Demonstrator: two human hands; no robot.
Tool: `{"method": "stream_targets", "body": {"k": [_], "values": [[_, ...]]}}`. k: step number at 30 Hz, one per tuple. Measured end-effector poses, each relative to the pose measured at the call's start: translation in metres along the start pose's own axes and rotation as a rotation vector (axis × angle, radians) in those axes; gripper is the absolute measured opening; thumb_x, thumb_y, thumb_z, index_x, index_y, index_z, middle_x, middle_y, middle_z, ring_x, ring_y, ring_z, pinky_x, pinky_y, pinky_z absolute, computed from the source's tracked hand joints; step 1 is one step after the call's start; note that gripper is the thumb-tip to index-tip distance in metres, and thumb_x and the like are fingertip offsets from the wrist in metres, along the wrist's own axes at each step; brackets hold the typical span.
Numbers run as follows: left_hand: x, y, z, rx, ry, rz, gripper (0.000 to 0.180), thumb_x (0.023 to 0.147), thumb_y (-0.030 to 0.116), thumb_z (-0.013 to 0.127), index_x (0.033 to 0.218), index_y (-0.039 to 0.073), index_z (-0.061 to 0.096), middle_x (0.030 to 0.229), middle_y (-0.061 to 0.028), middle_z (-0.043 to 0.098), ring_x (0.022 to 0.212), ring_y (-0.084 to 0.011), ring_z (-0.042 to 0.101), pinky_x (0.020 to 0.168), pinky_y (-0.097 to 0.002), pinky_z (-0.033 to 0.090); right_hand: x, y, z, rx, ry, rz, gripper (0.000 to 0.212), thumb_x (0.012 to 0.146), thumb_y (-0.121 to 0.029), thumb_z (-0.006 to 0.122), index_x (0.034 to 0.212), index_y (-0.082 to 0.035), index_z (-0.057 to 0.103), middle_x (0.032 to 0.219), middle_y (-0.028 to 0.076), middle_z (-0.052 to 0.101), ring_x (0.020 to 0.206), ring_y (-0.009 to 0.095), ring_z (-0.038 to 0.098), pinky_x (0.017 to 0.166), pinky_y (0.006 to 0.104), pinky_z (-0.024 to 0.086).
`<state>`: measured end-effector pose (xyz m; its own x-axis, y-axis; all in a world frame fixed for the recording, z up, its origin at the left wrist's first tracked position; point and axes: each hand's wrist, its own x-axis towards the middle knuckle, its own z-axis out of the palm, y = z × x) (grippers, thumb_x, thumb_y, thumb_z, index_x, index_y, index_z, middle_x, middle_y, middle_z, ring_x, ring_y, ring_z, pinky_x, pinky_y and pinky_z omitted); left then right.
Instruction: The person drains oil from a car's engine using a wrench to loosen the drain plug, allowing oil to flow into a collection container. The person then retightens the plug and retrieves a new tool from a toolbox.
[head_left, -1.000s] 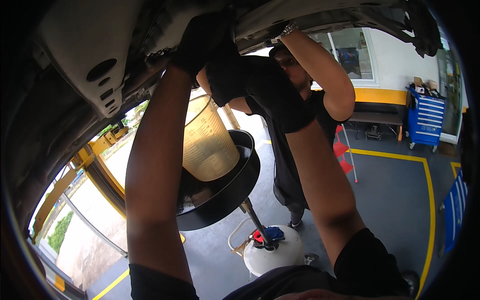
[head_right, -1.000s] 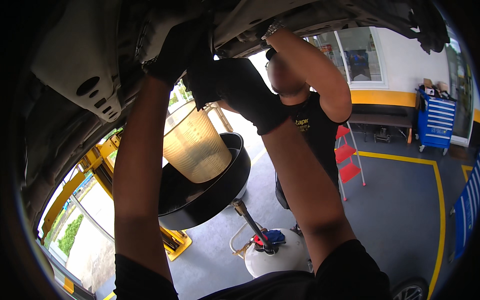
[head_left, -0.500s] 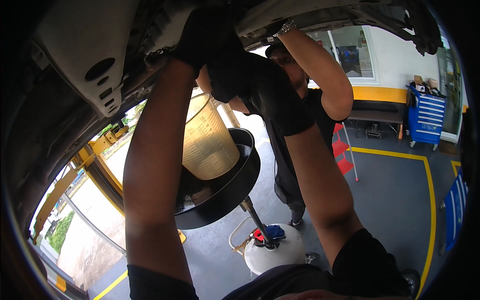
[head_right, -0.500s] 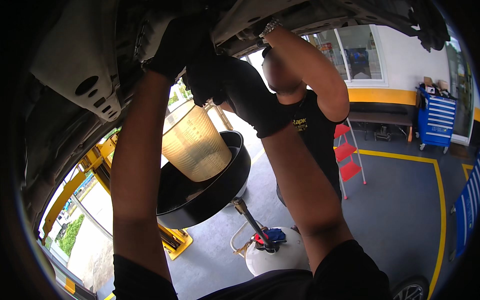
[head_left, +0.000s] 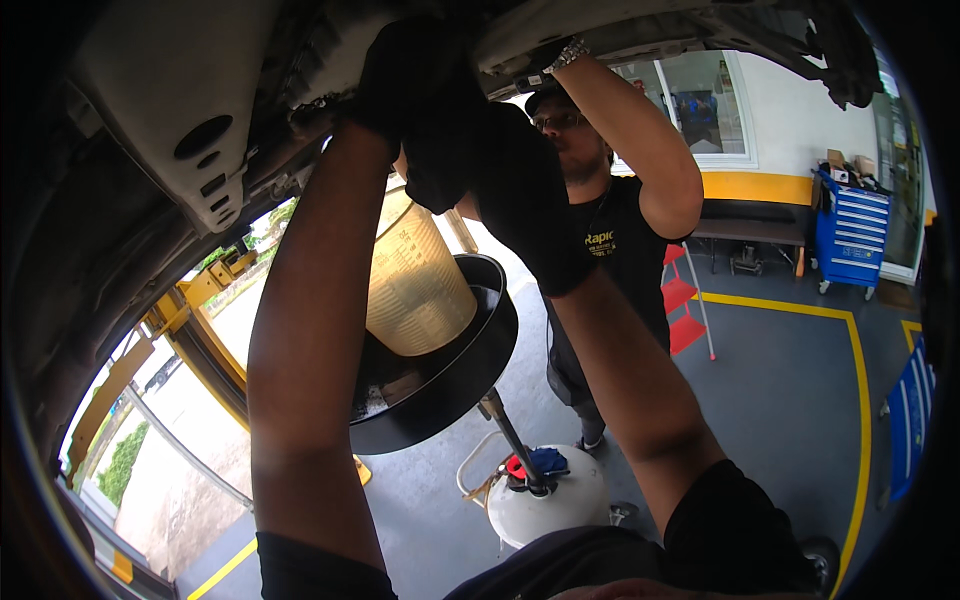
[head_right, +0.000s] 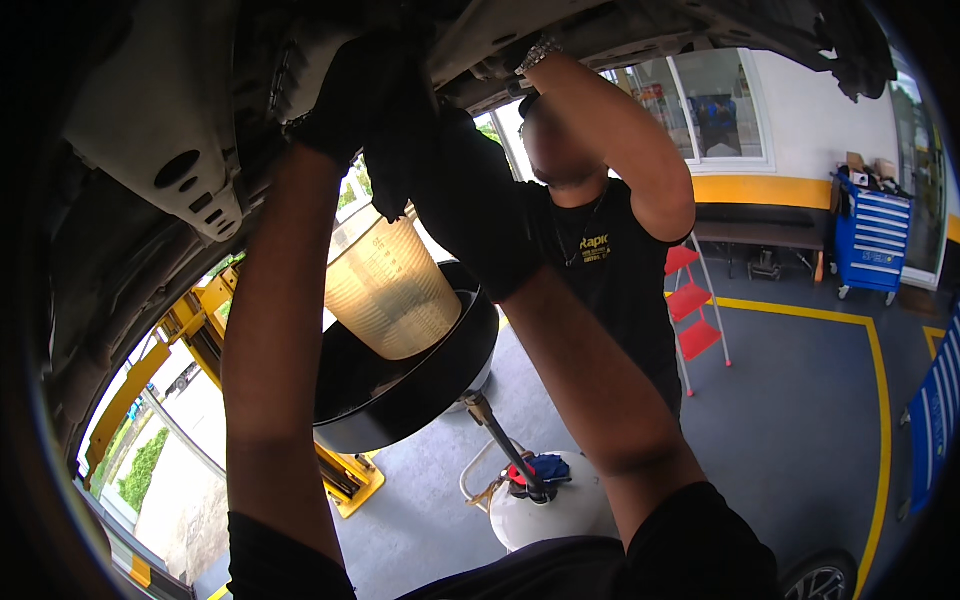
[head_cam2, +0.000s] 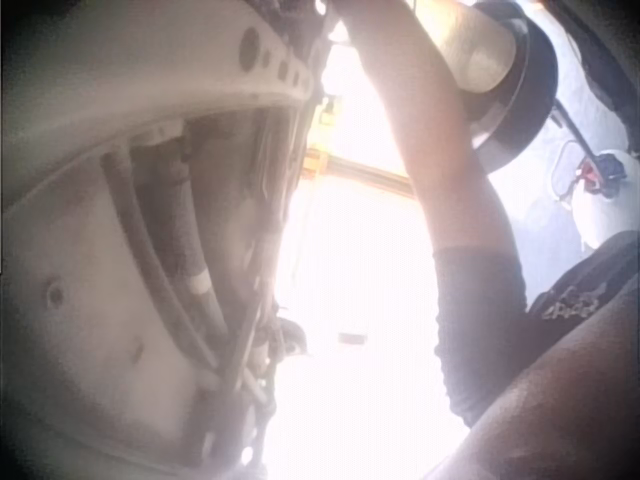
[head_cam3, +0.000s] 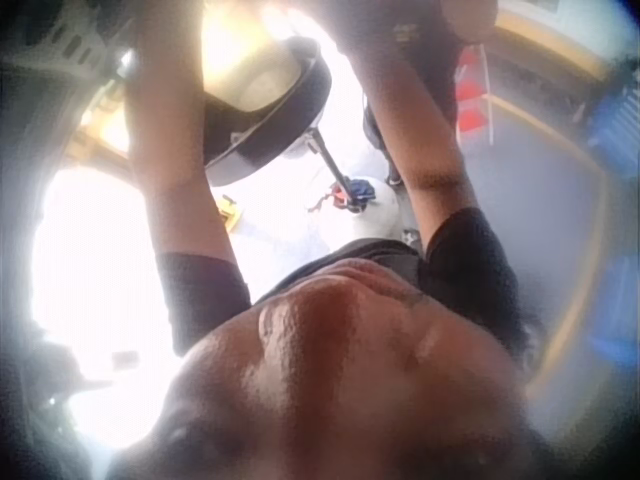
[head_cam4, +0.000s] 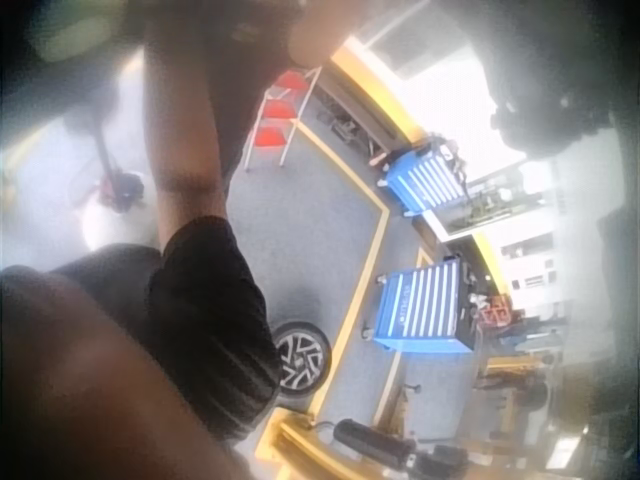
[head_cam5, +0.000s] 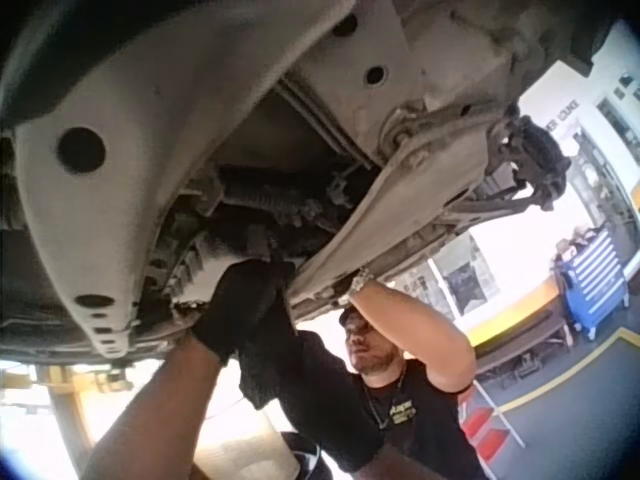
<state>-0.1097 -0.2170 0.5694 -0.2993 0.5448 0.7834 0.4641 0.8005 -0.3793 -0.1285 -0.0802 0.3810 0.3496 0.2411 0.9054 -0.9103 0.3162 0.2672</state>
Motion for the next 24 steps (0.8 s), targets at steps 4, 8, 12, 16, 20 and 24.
{"method": "stream_targets", "body": {"k": [4, 8, 12, 16, 20, 24], "values": [[-0.012, 0.021, -0.002, -0.256, 0.000, -0.073, 0.031, 0.105, 0.027, 0.060, 0.122, 0.003, 0.071, 0.108, -0.0079, 0.074, 0.095, -0.0168, 0.070, 0.085, -0.0323, 0.055, -0.010, -0.005, -0.020, -0.005, -0.166, 0.108, 0.028, 0.086, -0.008, 0.071, 0.111, 0.002, 0.066, 0.105, 0.017, 0.064, 0.092, 0.031, 0.066, 0.072, 0.0399, 0.054], [-0.036, 0.028, -0.026, -0.650, -0.084, -0.209, 0.035, 0.106, 0.025, 0.060, 0.135, 0.005, 0.064, 0.117, -0.0066, 0.072, 0.103, -0.0147, 0.069, 0.091, -0.0305, 0.056, -0.024, -0.018, -0.039, -0.113, -0.279, 0.208, 0.023, 0.093, -0.009, 0.061, 0.114, 0.002, 0.063, 0.104, 0.019, 0.064, 0.088, 0.032, 0.067, 0.068, 0.0420, 0.053], [-0.056, 0.067, -0.028, -0.924, 0.070, -0.227, 0.041, 0.106, 0.023, 0.060, 0.143, 0.005, 0.057, 0.128, -0.0080, 0.068, 0.108, -0.0138, 0.067, 0.092, -0.0287, 0.057, -0.037, -0.028, -0.069, 0.000, -0.214, 0.211, 0.024, 0.101, -0.014, 0.055, 0.116, 0.003, 0.063, 0.100, 0.021, 0.068, 0.085, 0.034, 0.070, 0.069, 0.0427, 0.056], [-0.094, 0.096, -0.063, -0.324, 0.024, -0.153, 0.041, 0.106, 0.023, 0.059, 0.143, 0.004, 0.058, 0.135, -0.0097, 0.064, 0.113, -0.0161, 0.066, 0.094, -0.0309, 0.056, -0.045, -0.068, -0.097, 0.060, -0.238, 0.164, 0.029, 0.099, -0.012, 0.061, 0.123, 0.005, 0.062, 0.096, 0.020, 0.069, 0.081, 0.033, 0.070, 0.069, 0.0408, 0.057], [-0.123, 0.155, -0.075, -0.368, 0.029, -0.208, 0.039, 0.102, 0.020, 0.060, 0.135, -0.001, 0.061, 0.132, -0.0146, 0.065, 0.114, -0.0237, 0.066, 0.097, -0.0359, 0.054, -0.052, -0.094, -0.145, 0.245, -0.402, 0.408, 0.033, 0.097, -0.010, 0.066, 0.127, 0.005, 0.062, 0.088, 0.017, 0.069, 0.071, 0.030, 0.070, 0.062, 0.0379, 0.057], [-0.204, 0.216, -0.097, -0.619, 0.204, -0.519, 0.047, 0.093, 0.028, 0.063, 0.119, -0.011, 0.062, 0.118, -0.0220, 0.065, 0.104, -0.0310, 0.067, 0.092, -0.0393, 0.052, -0.097, -0.111, -0.175, 0.368, -0.706, 0.330, 0.048, 0.092, -0.017, 0.072, 0.137, -0.004, 0.061, 0.075, 0.008, 0.065, 0.059, 0.022, 0.064, 0.050, 0.0356, 0.049]]}}
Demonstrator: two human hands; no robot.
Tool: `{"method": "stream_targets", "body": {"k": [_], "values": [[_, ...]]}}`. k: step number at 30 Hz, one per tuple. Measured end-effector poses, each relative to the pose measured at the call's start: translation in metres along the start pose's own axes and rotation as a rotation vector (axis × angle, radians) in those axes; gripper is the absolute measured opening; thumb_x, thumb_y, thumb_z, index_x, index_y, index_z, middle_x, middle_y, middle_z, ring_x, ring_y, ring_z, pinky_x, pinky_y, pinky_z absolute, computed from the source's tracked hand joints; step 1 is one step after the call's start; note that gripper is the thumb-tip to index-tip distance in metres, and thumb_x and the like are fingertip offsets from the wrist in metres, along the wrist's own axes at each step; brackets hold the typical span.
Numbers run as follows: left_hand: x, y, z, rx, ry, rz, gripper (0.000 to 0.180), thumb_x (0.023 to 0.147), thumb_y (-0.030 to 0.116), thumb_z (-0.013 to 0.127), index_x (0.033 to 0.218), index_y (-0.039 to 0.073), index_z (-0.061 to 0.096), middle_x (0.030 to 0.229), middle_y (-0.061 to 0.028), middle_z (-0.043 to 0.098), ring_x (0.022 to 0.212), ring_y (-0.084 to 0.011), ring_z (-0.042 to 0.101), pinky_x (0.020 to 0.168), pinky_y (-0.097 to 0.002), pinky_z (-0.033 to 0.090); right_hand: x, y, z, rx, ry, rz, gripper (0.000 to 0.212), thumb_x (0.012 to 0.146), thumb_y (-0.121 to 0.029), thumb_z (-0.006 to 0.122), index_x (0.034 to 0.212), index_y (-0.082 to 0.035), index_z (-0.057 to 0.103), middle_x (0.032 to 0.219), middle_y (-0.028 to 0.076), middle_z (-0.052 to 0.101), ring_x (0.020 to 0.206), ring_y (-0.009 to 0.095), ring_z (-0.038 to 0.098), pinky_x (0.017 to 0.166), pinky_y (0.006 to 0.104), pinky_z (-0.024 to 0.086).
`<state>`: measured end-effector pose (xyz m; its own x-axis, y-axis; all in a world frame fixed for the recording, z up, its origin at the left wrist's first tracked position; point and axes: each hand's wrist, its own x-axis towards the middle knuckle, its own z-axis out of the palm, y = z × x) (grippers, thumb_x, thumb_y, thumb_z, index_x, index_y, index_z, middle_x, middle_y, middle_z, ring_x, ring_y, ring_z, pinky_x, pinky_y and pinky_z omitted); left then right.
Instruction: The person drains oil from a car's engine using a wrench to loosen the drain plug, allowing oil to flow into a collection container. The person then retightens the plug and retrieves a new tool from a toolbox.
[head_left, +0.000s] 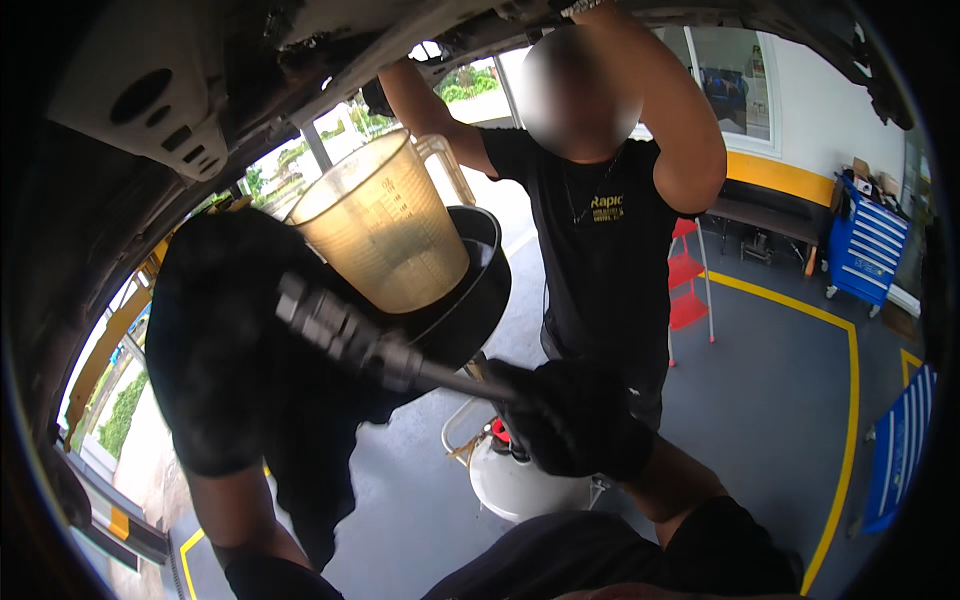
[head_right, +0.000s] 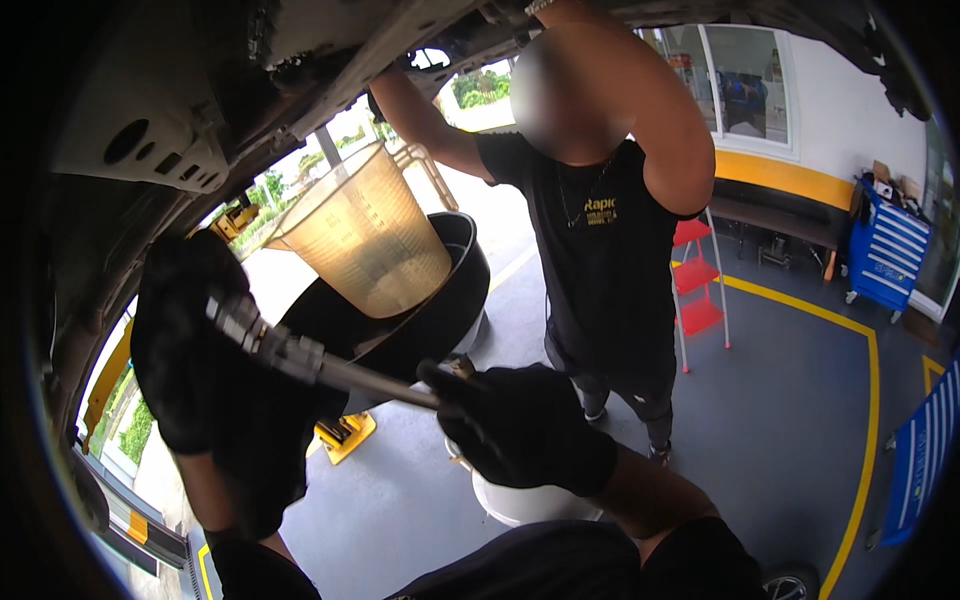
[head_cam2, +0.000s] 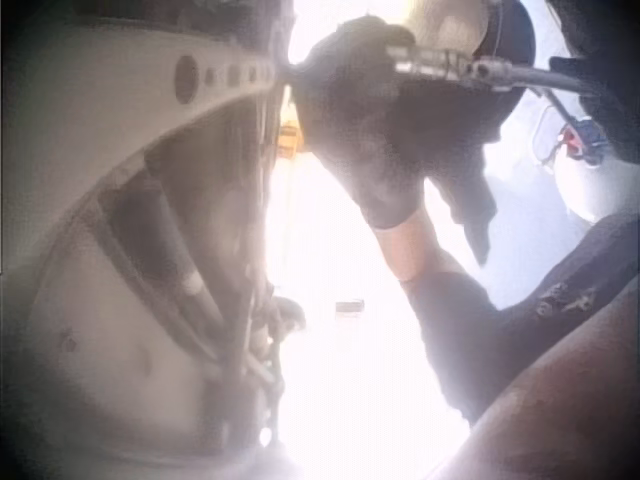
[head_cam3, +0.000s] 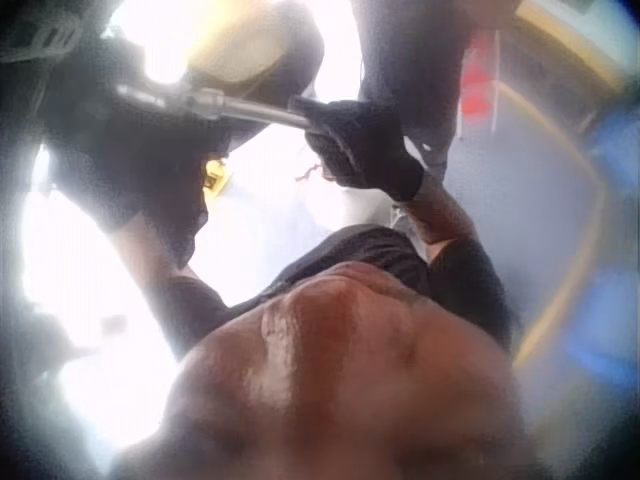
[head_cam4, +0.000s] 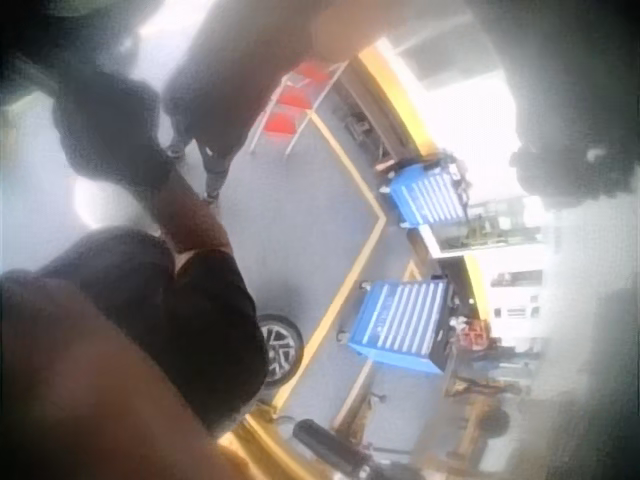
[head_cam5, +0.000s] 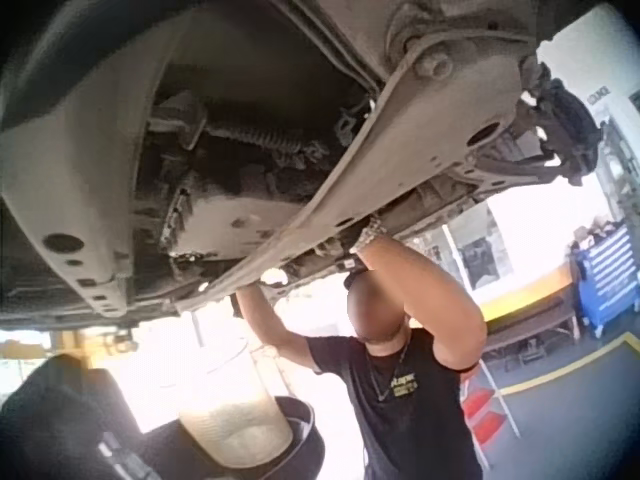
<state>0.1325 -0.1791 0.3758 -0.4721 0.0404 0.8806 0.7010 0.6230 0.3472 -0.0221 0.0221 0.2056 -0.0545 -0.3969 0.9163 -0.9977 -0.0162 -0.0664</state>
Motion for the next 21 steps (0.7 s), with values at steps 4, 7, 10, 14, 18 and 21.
{"method": "stream_targets", "body": {"k": [4, 7, 10, 14, 18, 21], "values": [[-0.127, 0.059, -0.029, 0.321, 0.137, -0.235, 0.027, 0.088, 0.020, 0.073, 0.087, 0.000, 0.057, 0.077, -0.0109, 0.052, 0.061, -0.0170, 0.050, 0.058, -0.0301, 0.039, -0.048, -0.020, 0.022, 0.481, -0.313, -0.109, 0.048, 0.083, -0.023, 0.075, 0.130, -0.016, 0.070, 0.078, -0.003, 0.062, 0.068, 0.014, 0.062, 0.065, 0.0352, 0.049], [-0.176, -0.011, 0.028, 0.485, 0.825, -0.185, 0.021, 0.093, 0.015, 0.069, 0.093, -0.005, 0.059, 0.072, -0.0088, 0.058, 0.059, -0.0122, 0.057, 0.054, -0.0248, 0.043, -0.094, 0.000, 0.052, 0.531, -0.404, -0.093, 0.044, 0.082, -0.025, 0.077, 0.126, -0.019, 0.071, 0.078, -0.004, 0.061, 0.067, 0.014, 0.062, 0.063, 0.0337, 0.047], [-0.228, -0.020, 0.063, 0.721, 0.873, -0.446, 0.019, 0.097, 0.010, 0.062, 0.105, -0.007, 0.064, 0.081, -0.0060, 0.065, 0.068, -0.0120, 0.063, 0.061, -0.0247, 0.050, -0.133, 0.021, 0.041, 0.584, -0.595, 0.041, 0.025, 0.088, -0.023, 0.074, 0.110, -0.011, 0.072, 0.074, 0.003, 0.066, 0.065, 0.020, 0.067, 0.059, 0.0353, 0.051], [-0.364, -0.080, 0.040, 0.122, 0.510, -1.194, 0.021, 0.094, 0.010, 0.063, 0.110, -0.002, 0.070, 0.089, -0.0037, 0.068, 0.074, -0.0123, 0.064, 0.068, -0.0268, 0.053, -0.247, 0.056, 0.045, 0.570, -0.684, 0.352, 0.021, 0.089, -0.012, 0.070, 0.109, -0.006, 0.070, 0.082, 0.009, 0.069, 0.071, 0.027, 0.070, 0.063, 0.0380, 0.054], [-0.477, -0.211, 0.082, 0.008, 0.481, -1.343, 0.022, 0.093, 0.010, 0.065, 0.108, -0.002, 0.074, 0.093, -0.0093, 0.074, 0.078, -0.0147, 0.068, 0.071, -0.0296, 0.055, -0.317, 0.070, 0.046, 0.437, -0.610, 0.510, 0.019, 0.094, -0.007, 0.065, 0.113, -0.002, 0.064, 0.087, 0.013, 0.069, 0.065, 0.029, 0.065, 0.060, 0.0412, 0.052], [-0.479, -0.312, 0.125, 0.059, 0.470, -1.396, 0.018, 0.093, 0.016, 0.073, 0.098, -0.002, 0.074, 0.075, -0.0048, 0.071, 0.063, -0.0117, 0.063, 0.058, -0.0294, 0.052, -0.345, 0.069, 0.053, 0.383, -0.504, 0.501, 0.016, 0.096, -0.005, 0.062, 0.112, -0.003, 0.065, 0.088, 0.012, 0.067, 0.059, 0.026, 0.062, 0.056, 0.0392, 0.050]]}}
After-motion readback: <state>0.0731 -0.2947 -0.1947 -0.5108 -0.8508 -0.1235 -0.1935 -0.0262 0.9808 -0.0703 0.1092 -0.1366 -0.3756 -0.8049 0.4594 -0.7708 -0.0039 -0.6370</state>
